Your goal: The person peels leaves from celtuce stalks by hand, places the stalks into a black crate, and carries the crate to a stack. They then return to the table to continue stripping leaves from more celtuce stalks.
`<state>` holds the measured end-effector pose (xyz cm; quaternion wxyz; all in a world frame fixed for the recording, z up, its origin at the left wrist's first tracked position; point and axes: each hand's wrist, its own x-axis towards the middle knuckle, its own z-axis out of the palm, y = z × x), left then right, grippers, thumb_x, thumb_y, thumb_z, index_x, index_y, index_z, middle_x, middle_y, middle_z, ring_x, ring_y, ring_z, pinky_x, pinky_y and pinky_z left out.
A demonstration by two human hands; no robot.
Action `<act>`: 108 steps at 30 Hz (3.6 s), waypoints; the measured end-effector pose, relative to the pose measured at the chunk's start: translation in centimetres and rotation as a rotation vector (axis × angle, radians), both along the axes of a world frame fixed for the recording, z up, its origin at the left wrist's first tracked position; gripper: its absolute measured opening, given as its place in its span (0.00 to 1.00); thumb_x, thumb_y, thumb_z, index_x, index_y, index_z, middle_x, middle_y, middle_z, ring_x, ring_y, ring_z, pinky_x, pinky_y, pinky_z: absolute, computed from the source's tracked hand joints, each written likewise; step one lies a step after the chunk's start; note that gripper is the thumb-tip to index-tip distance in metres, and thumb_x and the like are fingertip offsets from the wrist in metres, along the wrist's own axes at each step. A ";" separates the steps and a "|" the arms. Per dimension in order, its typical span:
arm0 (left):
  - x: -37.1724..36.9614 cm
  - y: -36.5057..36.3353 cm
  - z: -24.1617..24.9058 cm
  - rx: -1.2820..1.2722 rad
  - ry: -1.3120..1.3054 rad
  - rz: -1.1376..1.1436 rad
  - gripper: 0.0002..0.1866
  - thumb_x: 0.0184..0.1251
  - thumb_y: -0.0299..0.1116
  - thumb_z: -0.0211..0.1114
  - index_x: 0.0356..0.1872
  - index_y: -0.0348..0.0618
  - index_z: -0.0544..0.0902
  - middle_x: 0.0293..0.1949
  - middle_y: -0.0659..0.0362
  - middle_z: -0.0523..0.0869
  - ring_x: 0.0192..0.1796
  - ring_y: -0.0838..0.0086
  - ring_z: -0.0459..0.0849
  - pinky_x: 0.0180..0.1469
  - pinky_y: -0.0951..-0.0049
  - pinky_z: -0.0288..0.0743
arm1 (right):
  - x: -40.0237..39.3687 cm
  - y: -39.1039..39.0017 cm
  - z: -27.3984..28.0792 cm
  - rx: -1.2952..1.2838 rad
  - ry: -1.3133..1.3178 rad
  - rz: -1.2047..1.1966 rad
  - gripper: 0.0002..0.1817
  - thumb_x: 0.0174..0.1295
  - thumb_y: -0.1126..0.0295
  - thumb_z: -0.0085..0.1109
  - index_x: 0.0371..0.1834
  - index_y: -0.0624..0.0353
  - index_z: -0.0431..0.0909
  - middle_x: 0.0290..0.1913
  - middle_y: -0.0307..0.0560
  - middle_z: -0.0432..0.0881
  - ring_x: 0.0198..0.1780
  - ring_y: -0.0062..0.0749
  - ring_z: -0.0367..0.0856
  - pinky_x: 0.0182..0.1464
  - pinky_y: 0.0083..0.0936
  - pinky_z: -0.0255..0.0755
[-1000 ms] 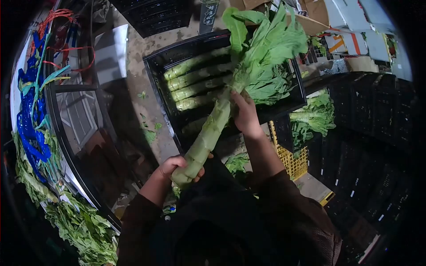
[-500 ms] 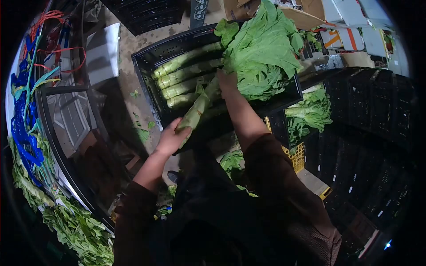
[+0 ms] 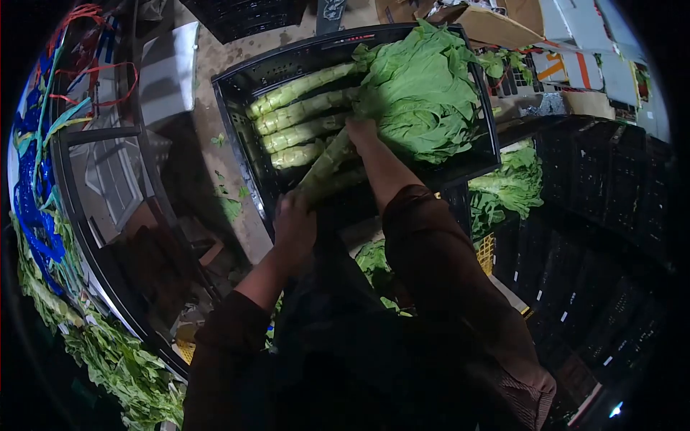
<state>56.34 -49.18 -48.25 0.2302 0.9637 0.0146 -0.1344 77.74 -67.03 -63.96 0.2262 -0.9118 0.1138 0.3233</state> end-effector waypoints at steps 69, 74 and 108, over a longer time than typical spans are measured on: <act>-63.4 27.4 26.0 0.466 -0.619 1.794 0.15 0.48 0.26 0.66 0.40 0.44 0.76 0.54 0.47 0.72 0.56 0.48 0.70 0.59 0.57 0.65 | -52.5 69.4 37.3 0.802 -0.795 1.595 0.21 0.56 0.64 0.60 0.52 0.59 0.70 0.48 0.66 0.74 0.50 0.63 0.73 0.52 0.47 0.70; -60.5 26.6 30.0 0.792 -0.484 1.753 0.21 0.49 0.24 0.65 0.47 0.48 0.78 0.55 0.48 0.72 0.62 0.48 0.67 0.64 0.51 0.57 | -43.7 75.1 33.6 0.423 -0.721 1.457 0.27 0.62 0.55 0.49 0.53 0.70 0.65 0.44 0.74 0.77 0.47 0.67 0.76 0.51 0.50 0.70; -50.8 29.1 28.2 -1.419 -1.032 1.446 0.38 0.50 0.33 0.71 0.63 0.39 0.61 0.39 0.53 0.79 0.42 0.69 0.80 0.44 0.64 0.76 | -62.9 63.4 49.1 1.318 1.035 0.993 0.28 0.70 0.47 0.46 0.60 0.58 0.69 0.52 0.47 0.79 0.49 0.37 0.80 0.50 0.37 0.76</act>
